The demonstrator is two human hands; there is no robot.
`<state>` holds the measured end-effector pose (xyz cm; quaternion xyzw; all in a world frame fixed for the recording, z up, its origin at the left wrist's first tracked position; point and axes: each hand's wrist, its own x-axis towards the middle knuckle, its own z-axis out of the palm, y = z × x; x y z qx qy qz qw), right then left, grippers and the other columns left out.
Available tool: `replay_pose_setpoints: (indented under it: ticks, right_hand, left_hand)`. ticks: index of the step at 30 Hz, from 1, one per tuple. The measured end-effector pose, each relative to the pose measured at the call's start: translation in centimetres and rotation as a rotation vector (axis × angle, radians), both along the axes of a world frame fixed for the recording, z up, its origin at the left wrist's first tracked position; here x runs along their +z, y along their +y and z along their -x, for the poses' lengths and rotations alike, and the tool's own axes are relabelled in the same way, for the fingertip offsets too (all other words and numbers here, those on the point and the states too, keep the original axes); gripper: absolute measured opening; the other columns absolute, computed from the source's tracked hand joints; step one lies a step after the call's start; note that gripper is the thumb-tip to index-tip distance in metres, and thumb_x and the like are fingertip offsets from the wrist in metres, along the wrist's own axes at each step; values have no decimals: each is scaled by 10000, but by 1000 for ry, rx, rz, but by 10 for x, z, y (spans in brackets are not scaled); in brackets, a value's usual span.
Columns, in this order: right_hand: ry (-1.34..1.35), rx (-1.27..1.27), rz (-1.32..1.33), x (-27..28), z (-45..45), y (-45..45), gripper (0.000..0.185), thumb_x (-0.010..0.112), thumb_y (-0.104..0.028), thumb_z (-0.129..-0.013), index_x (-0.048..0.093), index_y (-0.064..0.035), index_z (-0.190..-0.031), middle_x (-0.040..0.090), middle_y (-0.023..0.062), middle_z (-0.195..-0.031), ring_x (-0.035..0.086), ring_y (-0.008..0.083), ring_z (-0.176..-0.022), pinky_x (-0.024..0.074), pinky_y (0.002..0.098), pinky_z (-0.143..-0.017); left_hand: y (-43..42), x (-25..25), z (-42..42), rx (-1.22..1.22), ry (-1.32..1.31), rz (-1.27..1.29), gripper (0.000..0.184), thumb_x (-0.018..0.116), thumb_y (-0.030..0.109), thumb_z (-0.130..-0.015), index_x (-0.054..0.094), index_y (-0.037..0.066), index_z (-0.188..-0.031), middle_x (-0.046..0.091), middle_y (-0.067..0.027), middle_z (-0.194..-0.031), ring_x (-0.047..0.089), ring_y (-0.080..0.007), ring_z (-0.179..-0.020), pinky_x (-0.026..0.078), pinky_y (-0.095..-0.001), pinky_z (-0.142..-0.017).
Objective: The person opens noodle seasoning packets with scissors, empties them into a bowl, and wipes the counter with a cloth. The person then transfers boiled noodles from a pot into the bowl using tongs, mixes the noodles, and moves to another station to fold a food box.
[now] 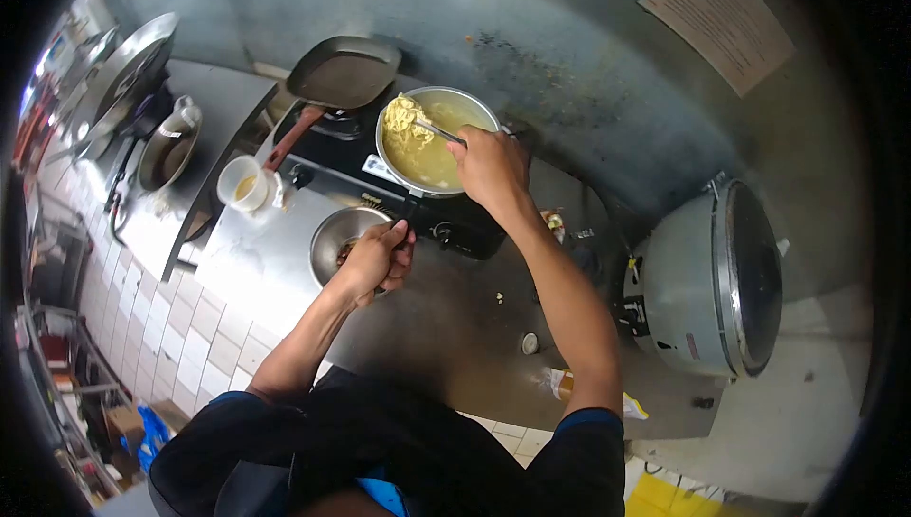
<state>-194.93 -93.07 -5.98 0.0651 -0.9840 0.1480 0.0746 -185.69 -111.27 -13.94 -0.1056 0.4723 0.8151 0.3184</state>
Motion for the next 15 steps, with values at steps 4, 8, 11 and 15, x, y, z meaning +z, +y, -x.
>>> replay_pose_setpoints:
  ticks: [4, 8, 11, 15]
  right_hand:
    - [-18, 144, 57, 2, -33, -34, 296, 637, -335, -921, 690, -84, -1068, 688, 215, -860, 664, 418, -839, 512, 502, -731]
    - [19, 228, 136, -19, -63, -64, 277, 633, -337, -924, 683, -84, -1026, 679, 214, -819, 658, 424, -814, 509, 501, -716]
    - [-28, 300, 222, -32, -83, -85, 268, 628, -336, -928, 678, -82, -1000, 678, 212, -807, 659, 425, -810, 509, 506, -709]
    - [-33, 338, 112, -32, -108, -108, 271, 612, -331, -938, 656, -75, -1017, 686, 206, -810, 661, 430, -810, 514, 515, -707]
  left_hand:
    - [-36, 4, -48, 73, -31, 2, 267, 429, 308, -1061, 464, 81, -926, 412, 13, -658, 304, -68, -455, 210, -230, -392]
    - [-68, 11, -97, 209, -57, 42, 224, 495, 280, -1035, 465, 101, -904, 405, 24, -639, 298, -57, -450, 203, -222, -389]
    - [-86, 2, -136, 236, 5, 137, 171, 577, 234, -986, 475, 116, -914, 381, 55, -637, 262, -32, -437, 180, -215, -378]
    - [-116, -3, -163, 293, 11, 187, 157, 643, 136, -923, 487, 113, -916, 395, 56, -618, 290, -36, -425, 200, -225, -371]
